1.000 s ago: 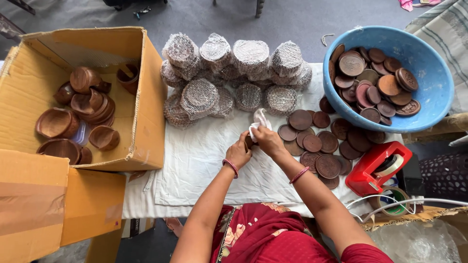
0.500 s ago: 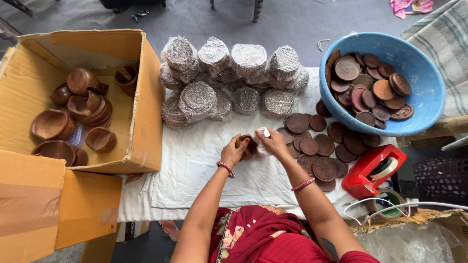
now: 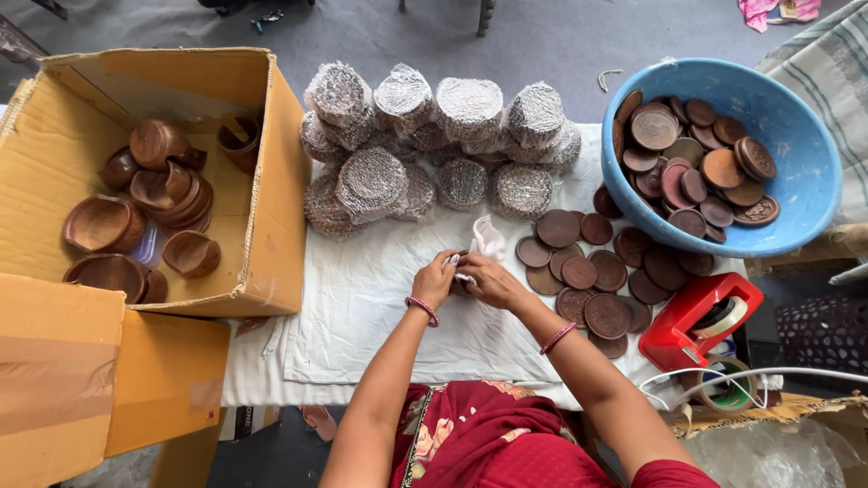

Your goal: The person sits and wipes small, round wooden items with a white cloth. They pick up items from a blue bowl and the table surface, clean them, and place them into a cardboard box. The workspace includes stacks of bubble-wrapped items and a tape dispenser.

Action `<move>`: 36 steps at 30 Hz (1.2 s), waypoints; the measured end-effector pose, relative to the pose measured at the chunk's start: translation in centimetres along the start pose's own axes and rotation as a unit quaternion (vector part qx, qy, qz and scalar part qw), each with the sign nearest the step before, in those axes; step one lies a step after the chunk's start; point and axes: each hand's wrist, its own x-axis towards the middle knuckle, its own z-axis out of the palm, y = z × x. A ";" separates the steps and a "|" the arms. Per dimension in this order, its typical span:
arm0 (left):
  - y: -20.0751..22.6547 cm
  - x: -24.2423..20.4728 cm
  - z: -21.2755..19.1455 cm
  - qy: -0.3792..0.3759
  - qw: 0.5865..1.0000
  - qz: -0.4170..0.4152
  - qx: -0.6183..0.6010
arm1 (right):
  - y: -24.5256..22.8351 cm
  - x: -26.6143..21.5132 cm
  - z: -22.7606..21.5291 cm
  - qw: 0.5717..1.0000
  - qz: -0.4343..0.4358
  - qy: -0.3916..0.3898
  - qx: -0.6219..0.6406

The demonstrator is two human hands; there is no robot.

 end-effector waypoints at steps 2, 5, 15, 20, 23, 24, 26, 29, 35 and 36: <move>1.4 -0.7 -0.8 0.018 0.999 0.031 0.039 | -0.7 -0.2 0.5 0.999 0.025 0.040 0.009; 2.7 -1.1 -1.0 0.044 0.991 0.082 0.098 | -1.3 -0.5 1.5 0.988 0.101 0.113 0.042; 4.9 -1.4 -0.2 0.106 0.981 0.124 0.104 | 5.2 0.2 1.6 0.912 0.408 -0.030 0.037; 2.2 -0.8 -1.9 0.130 0.976 0.134 0.113 | 8.9 -2.4 -0.5 0.871 0.423 0.071 0.238; 3.4 -3.2 -3.4 0.128 0.947 0.234 0.180 | 2.2 -2.5 -3.0 0.914 0.355 0.128 -0.150; 4.0 -4.2 -3.8 0.116 0.922 0.293 0.222 | -0.2 -2.5 -3.5 0.903 0.226 0.166 -0.324; 2.2 -3.9 -2.1 0.105 0.905 0.315 0.264 | 0.5 -3.4 -1.2 0.904 0.194 0.189 -0.332; -1.4 -2.0 1.3 0.076 0.928 0.277 0.237 | 4.6 -3.9 2.2 0.934 0.224 0.175 -0.215; 3.1 -2.8 -0.8 0.023 0.979 0.191 0.070 | 2.7 -1.8 1.5 0.917 0.233 0.309 0.094; 4.1 -3.1 -1.3 0.050 0.957 0.255 0.132 | 2.6 -1.3 1.6 0.897 0.222 0.354 0.145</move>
